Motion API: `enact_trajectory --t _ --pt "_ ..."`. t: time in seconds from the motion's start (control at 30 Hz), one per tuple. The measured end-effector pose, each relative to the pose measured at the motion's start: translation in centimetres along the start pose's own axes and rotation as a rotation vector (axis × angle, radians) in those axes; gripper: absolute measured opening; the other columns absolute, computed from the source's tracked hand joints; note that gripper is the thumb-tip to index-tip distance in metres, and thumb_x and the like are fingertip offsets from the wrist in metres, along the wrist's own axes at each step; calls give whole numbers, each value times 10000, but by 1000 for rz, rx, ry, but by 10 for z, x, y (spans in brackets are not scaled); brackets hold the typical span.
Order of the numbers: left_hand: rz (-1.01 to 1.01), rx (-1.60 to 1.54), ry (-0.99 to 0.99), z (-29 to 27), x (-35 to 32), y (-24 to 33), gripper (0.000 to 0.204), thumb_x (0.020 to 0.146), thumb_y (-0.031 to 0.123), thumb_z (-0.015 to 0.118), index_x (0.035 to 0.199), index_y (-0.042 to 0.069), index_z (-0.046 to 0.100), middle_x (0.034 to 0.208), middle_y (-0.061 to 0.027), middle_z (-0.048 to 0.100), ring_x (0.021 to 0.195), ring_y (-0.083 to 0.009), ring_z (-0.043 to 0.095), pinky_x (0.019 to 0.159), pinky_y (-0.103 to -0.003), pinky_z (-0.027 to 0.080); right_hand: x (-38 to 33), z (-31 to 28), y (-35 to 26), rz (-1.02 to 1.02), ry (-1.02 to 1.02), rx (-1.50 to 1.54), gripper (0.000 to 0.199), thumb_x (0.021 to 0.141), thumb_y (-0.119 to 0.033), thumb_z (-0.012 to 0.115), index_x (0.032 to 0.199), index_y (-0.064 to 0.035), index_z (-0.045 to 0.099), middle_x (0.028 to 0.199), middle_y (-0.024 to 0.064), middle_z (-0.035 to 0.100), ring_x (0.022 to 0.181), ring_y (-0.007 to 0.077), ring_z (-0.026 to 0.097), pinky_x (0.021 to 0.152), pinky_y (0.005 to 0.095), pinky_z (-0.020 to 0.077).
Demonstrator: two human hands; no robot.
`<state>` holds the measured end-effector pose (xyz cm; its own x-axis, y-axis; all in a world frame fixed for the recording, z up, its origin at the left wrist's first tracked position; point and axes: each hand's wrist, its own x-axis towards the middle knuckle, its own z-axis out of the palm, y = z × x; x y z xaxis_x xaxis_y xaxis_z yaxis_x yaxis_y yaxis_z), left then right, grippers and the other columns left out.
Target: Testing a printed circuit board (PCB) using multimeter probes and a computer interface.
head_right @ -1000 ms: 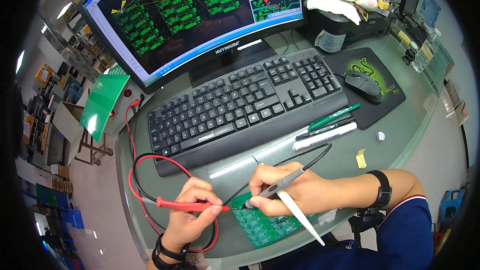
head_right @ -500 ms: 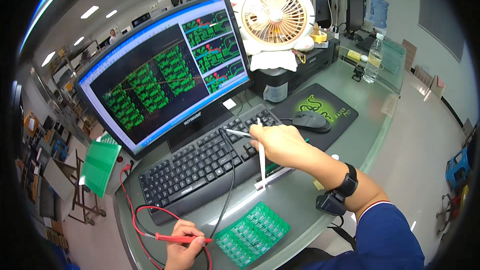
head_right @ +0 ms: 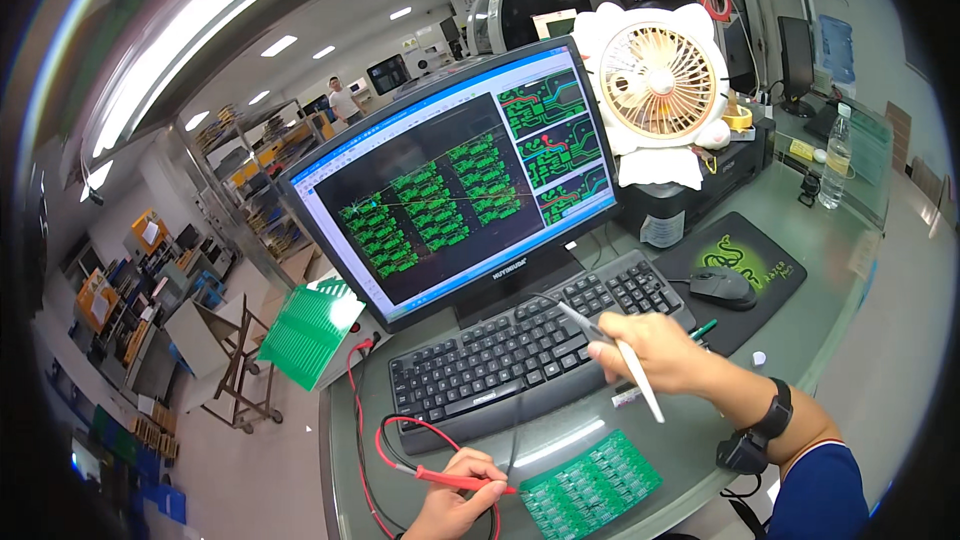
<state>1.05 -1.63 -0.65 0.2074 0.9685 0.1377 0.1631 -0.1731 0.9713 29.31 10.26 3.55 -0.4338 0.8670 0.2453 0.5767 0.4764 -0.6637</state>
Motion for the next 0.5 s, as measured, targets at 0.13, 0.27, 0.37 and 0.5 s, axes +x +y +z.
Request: enact_trajectory --t 0.13,0.27,0.37,0.5 --pt "2 -3 11 -2 1 0 77 818 95 649 801 32 607 878 -55 524 861 -182 521 767 -302 415 -15 20 -20 216 -406 513 284 944 -356 525 827 -97 511 658 6 593 587 85 564 508 258 438" --pt "-6 -37 -14 1 -2 1 77 822 99 648 819 31 610 883 -57 519 856 -180 520 760 -302 416 -37 52 -26 207 -676 1055 214 942 -251 571 934 -64 467 736 18 600 595 91 584 605 257 511" --pt "3 -22 -13 2 -5 1 78 823 85 651 837 29 598 893 -56 515 848 -168 521 754 -294 424 -40 61 -19 60 -668 980 217 925 -220 603 929 -58 460 736 31 600 590 81 585 602 241 512" --pt "96 45 -47 -6 -2 -18 101 795 72 684 867 29 628 910 -60 530 828 -146 533 732 -259 441 -34 52 -27 179 -710 916 238 905 -239 638 923 -66 475 724 3 587 585 58 562 548 216 439"
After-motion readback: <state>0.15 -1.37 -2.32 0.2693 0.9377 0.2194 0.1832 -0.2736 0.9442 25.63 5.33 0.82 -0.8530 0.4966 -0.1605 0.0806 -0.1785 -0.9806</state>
